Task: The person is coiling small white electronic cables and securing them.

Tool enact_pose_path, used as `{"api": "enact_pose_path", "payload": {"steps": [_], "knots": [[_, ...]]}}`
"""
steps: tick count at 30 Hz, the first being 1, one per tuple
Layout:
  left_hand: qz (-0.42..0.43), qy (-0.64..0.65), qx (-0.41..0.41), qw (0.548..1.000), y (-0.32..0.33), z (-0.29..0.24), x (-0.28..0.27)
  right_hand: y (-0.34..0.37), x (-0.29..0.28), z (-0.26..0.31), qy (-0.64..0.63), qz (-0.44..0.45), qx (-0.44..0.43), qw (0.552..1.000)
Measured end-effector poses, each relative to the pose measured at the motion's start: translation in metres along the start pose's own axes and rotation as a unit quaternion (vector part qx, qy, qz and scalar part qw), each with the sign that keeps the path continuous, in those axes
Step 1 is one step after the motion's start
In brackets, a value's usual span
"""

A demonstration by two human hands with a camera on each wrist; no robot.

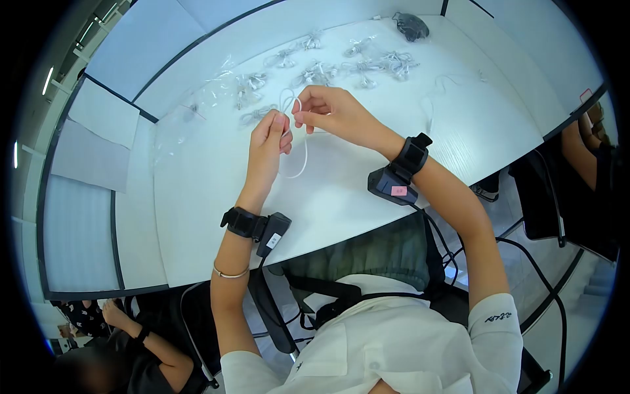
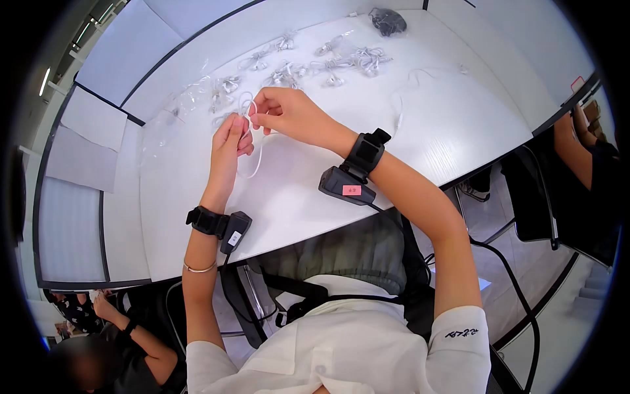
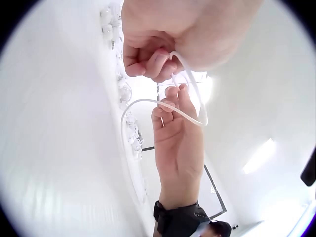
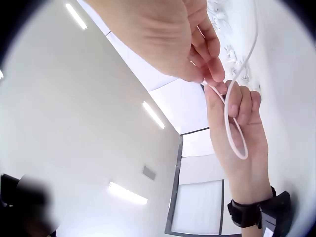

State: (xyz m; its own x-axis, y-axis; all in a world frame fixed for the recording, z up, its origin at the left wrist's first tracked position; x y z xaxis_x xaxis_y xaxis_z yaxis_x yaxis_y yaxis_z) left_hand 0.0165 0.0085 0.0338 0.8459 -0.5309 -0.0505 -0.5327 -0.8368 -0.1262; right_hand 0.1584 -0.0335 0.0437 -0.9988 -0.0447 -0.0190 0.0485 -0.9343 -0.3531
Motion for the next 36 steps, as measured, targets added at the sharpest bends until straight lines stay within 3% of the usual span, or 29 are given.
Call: {"api": "enact_pose_path", "payload": {"steps": [7, 13, 21, 27, 30, 36], "knots": [[0.046, -0.011, -0.024, 0.999, 0.002, 0.002, 0.004, 0.001, -0.003, 0.002, 0.022, -0.042, 0.008, 0.999], [0.057, -0.022, -0.037, 0.997, 0.003, -0.004, 0.003, -0.001, -0.008, 0.005, 0.124, -0.09, -0.079, 0.985], [0.097, -0.031, -0.028, 0.994, 0.003, -0.006, 0.004, -0.001, -0.01, 0.002, 0.038, -0.073, -0.021, 0.996], [0.124, -0.032, -0.017, 0.992, 0.003, -0.004, 0.004, -0.003, -0.011, 0.0, 0.192, -0.035, -0.063, 0.979], [0.13, -0.04, -0.023, 0.99, 0.002, -0.001, 0.003, -0.002, -0.013, 0.007, 0.245, -0.068, -0.086, 0.963], [0.121, -0.073, -0.029, 0.99, 0.002, -0.003, 0.0, -0.002, -0.013, 0.008, 0.248, -0.082, -0.08, 0.962]]}}
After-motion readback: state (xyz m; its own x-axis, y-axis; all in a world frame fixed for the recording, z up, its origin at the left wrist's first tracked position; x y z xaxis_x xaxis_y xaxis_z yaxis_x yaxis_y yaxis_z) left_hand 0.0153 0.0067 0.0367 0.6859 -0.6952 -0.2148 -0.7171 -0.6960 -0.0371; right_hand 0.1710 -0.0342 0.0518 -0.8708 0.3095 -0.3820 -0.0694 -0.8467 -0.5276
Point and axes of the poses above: each hand's wrist, its own y-axis away from the middle knuckle, its own x-axis out of the palm, z = x × y, the point moved 4 cm from there along -y, towards the middle knuckle, and after that the axes turned 4 degrees about -z, right-handed, at the moved point
